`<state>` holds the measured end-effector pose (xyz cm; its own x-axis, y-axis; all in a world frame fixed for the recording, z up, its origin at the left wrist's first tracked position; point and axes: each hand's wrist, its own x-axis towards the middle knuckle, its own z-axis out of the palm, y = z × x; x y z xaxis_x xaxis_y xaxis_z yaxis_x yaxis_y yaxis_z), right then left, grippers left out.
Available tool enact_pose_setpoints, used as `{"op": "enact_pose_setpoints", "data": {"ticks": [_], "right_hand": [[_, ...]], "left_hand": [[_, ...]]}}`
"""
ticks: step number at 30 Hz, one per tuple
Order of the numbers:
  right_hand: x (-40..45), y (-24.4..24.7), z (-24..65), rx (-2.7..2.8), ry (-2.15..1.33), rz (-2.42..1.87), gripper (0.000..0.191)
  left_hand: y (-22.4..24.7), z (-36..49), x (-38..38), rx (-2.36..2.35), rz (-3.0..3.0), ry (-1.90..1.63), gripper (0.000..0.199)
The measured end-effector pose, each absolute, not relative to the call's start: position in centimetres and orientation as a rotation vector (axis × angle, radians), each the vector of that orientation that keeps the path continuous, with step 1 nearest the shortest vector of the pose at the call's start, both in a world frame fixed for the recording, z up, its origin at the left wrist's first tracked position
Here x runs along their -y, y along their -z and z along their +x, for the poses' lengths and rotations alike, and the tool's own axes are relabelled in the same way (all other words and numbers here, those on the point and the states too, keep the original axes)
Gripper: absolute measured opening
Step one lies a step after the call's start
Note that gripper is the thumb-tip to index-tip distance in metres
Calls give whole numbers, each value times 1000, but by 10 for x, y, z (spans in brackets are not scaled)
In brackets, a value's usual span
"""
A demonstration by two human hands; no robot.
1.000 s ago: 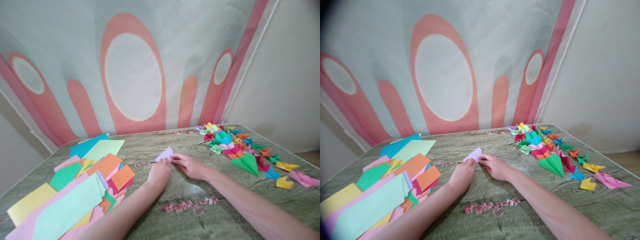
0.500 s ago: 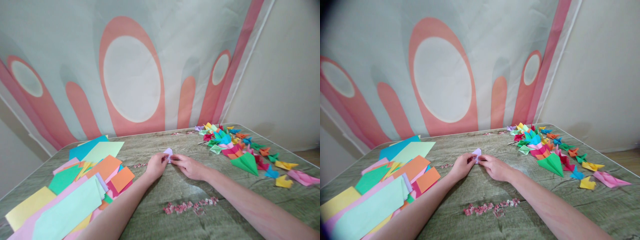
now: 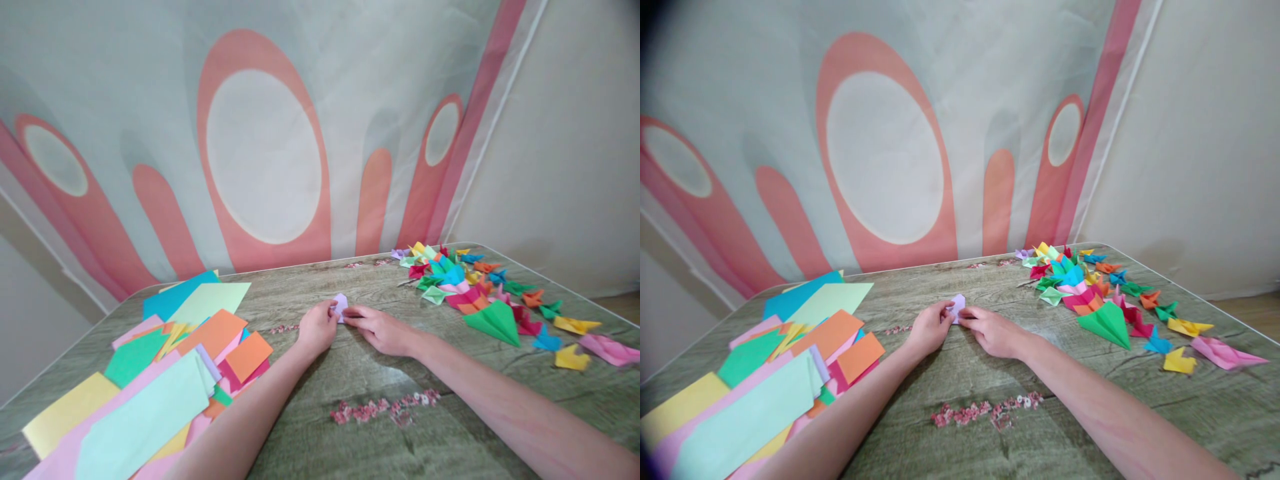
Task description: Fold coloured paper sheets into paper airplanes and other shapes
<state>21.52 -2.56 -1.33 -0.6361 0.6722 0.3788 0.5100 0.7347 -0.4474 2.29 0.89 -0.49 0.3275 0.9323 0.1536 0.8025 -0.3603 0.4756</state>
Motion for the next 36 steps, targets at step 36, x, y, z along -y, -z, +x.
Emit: {"op": "enact_pose_setpoints", "data": {"ticks": [36], "right_hand": [[29, 5, 204, 2501, -146, -965, 31]], "left_hand": [[9, 24, -8, -1502, 2447, -643, 26]]}}
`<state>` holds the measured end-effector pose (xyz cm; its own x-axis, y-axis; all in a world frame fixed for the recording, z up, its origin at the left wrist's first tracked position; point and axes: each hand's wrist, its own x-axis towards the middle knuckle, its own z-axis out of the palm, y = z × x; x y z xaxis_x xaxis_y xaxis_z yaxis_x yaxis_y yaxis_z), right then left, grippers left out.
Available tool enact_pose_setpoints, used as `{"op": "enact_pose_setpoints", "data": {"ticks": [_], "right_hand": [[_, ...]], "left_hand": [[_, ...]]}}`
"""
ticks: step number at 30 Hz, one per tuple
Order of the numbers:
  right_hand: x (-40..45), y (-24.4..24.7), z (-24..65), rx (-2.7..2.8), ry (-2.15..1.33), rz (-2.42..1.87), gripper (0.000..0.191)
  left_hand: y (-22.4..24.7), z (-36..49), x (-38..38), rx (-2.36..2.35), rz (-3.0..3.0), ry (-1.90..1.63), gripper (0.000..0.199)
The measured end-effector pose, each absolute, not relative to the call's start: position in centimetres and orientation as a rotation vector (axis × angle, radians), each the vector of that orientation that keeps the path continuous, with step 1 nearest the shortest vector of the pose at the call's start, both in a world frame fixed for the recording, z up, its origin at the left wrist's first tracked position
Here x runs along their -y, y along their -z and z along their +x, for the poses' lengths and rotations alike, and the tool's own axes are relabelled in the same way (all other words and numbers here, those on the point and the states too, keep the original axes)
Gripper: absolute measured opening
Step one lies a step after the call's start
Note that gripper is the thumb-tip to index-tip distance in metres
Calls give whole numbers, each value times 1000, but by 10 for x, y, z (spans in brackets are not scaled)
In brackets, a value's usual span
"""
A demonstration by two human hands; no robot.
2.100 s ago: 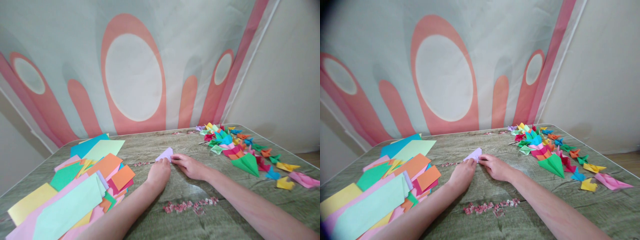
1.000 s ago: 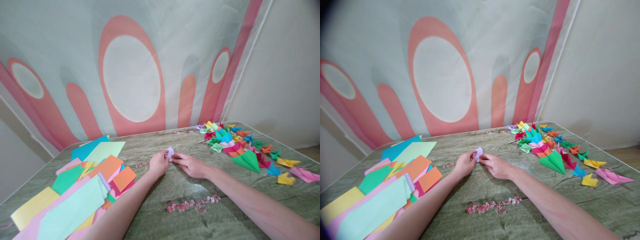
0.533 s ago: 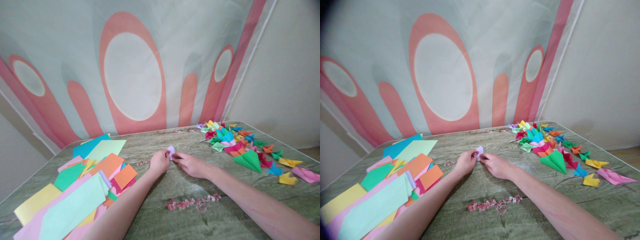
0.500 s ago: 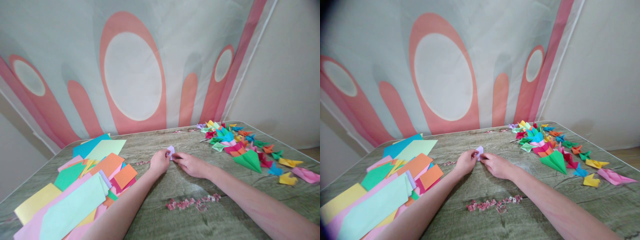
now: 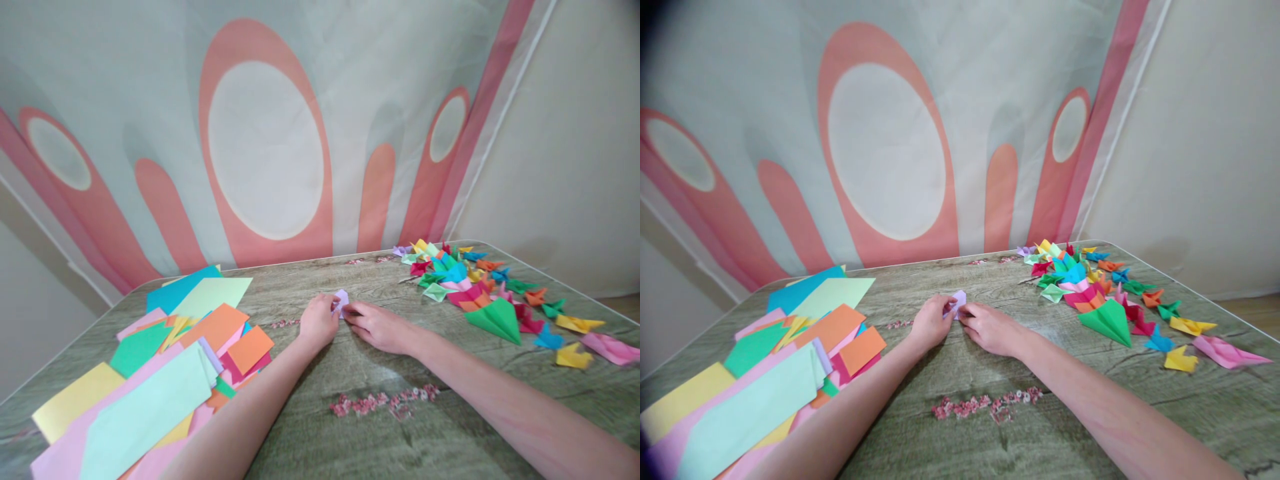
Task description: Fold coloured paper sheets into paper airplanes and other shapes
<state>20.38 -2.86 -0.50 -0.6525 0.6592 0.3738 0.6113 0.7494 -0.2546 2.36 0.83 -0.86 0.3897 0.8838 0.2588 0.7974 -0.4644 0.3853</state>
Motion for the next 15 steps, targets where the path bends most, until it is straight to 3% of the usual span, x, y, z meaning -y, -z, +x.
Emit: {"op": "enact_pose_setpoints", "data": {"ticks": [9, 15], "right_hand": [[28, 7, 203, 2487, -126, -986, 29], [27, 7, 204, 2488, -114, -986, 26]], "left_hand": [[-7, 10, -7, -1367, 2589, -701, 28], [-29, 11, 24, -1317, 3030, -256, 23]]}}
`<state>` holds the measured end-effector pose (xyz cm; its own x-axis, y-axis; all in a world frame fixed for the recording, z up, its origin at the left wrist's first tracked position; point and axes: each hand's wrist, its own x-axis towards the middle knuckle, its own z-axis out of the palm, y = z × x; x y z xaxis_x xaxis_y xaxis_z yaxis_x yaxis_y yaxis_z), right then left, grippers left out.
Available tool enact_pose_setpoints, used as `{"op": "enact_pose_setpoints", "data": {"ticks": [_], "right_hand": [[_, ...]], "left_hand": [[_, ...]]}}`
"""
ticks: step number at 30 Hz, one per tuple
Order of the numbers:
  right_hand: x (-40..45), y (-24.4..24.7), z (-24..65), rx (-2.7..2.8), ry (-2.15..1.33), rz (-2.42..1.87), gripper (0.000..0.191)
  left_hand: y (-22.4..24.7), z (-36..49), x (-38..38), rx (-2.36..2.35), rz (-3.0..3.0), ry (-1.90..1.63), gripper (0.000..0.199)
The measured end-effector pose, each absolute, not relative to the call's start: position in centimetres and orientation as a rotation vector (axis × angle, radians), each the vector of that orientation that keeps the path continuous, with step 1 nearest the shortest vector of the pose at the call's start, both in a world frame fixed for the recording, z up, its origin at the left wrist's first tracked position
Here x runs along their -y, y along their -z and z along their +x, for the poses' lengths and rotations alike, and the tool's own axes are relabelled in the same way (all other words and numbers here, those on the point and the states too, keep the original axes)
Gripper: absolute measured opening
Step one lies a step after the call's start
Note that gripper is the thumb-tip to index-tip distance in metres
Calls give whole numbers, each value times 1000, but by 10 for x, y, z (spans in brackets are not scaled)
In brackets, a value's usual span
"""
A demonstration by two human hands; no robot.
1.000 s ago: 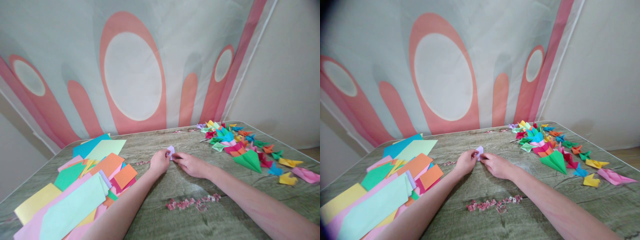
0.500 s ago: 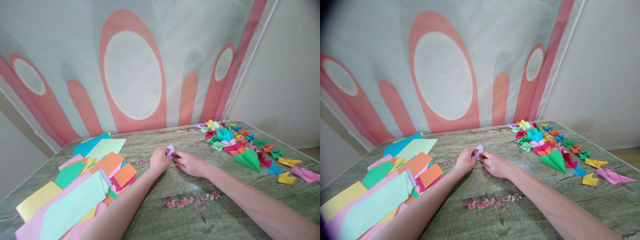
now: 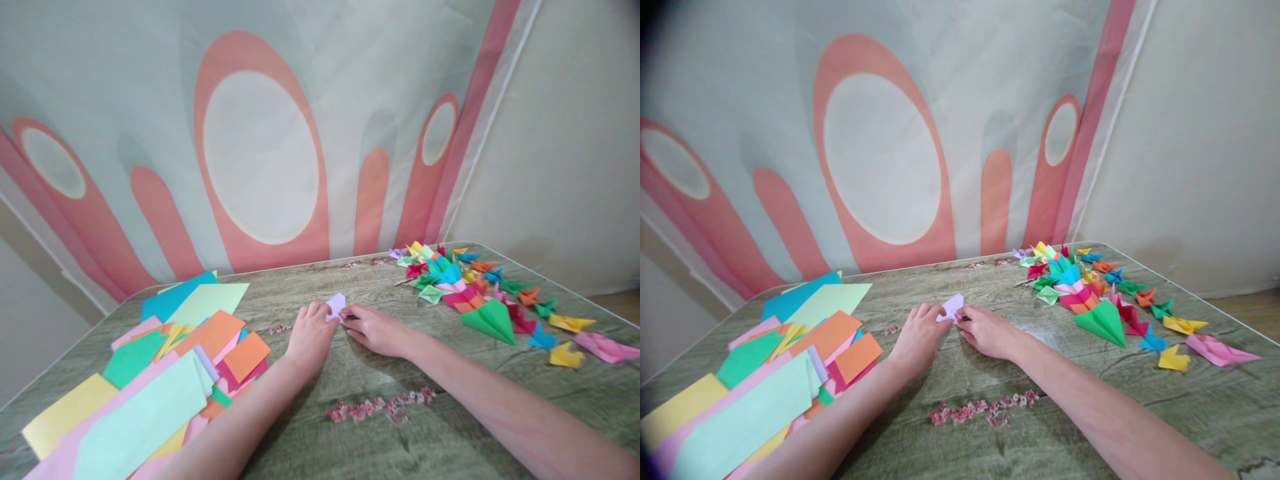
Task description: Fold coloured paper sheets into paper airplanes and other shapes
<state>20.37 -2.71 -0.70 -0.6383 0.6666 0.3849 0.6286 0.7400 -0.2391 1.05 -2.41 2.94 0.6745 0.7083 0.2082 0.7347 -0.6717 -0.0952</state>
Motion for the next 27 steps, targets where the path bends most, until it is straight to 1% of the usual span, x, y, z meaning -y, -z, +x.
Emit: {"op": "enact_pose_setpoints", "data": {"ticks": [2, 5, 27], "right_hand": [[27, 7, 203, 2484, -116, -984, 25], [26, 8, 203, 2482, -116, -978, 25], [26, 7, 204, 2490, -72, -965, 25]], "left_hand": [[-28, 17, 33, 1164, -2651, 111, 23], [-24, 25, 39, 1176, -2596, 34, 24], [-42, 27, 35, 1287, -2569, -62, 23]]}}
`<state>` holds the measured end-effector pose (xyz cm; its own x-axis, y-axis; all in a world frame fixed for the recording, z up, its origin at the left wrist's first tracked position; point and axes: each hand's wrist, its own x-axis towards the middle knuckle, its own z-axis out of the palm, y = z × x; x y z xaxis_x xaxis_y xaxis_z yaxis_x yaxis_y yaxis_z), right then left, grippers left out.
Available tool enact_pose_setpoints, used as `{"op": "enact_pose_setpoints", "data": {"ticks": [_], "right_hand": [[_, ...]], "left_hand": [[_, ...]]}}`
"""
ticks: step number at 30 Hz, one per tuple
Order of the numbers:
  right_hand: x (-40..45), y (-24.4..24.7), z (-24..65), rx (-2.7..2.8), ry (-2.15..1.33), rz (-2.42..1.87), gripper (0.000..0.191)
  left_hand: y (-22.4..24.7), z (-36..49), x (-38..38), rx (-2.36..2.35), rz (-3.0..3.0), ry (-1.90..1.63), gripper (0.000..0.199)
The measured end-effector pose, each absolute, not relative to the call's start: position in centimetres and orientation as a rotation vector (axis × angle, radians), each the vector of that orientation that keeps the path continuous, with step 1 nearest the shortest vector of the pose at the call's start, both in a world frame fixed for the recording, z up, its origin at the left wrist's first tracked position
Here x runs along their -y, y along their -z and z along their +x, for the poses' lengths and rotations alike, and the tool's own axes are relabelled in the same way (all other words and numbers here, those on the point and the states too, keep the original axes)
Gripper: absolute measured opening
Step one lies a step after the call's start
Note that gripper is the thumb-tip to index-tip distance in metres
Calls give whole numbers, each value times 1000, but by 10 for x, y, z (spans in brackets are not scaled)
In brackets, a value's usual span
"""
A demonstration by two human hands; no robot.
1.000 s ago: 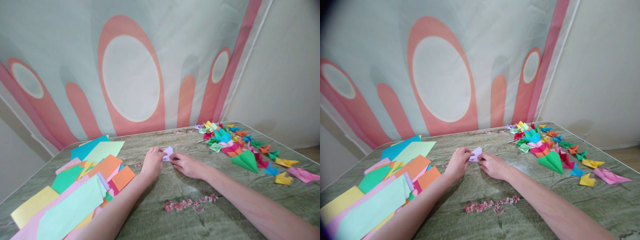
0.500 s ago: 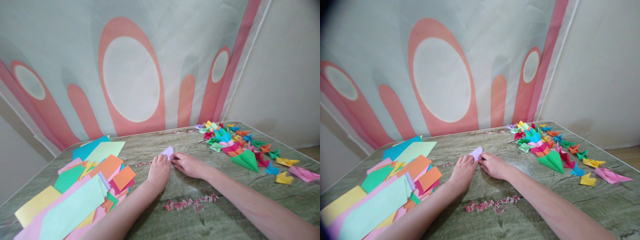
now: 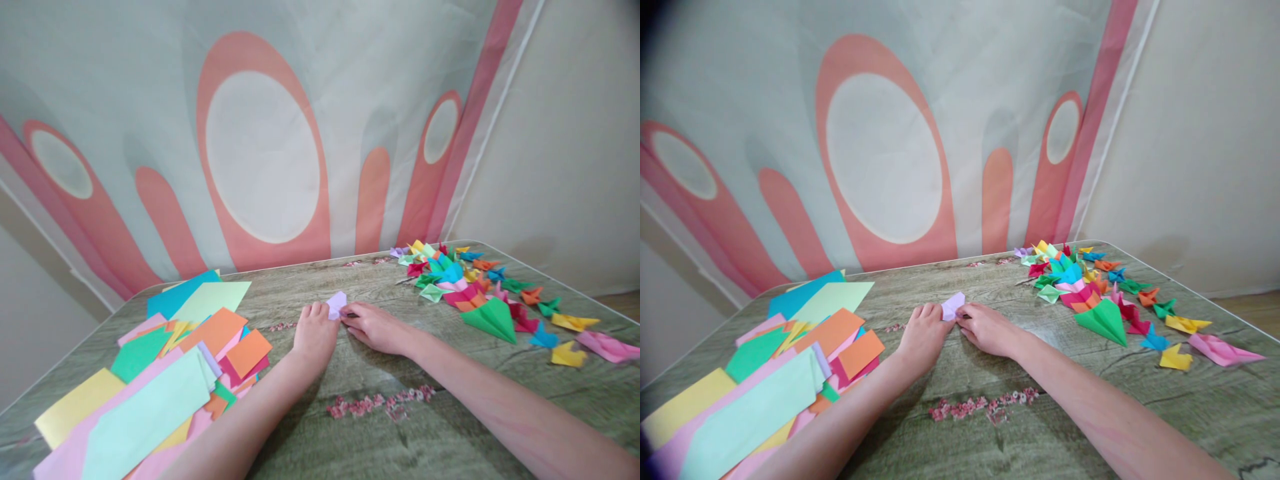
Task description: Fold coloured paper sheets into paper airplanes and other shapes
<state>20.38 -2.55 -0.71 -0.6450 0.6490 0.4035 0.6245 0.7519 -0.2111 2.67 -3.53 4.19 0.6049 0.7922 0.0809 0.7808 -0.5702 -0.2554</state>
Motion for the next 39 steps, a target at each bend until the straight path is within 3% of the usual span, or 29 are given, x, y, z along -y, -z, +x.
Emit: {"op": "enact_pose_setpoints", "data": {"ticks": [39], "right_hand": [[25, 5, 205, 2539, 36, -985, 24]], "left_hand": [[-25, 20, 39, 1202, -2540, 77, 27]]}}
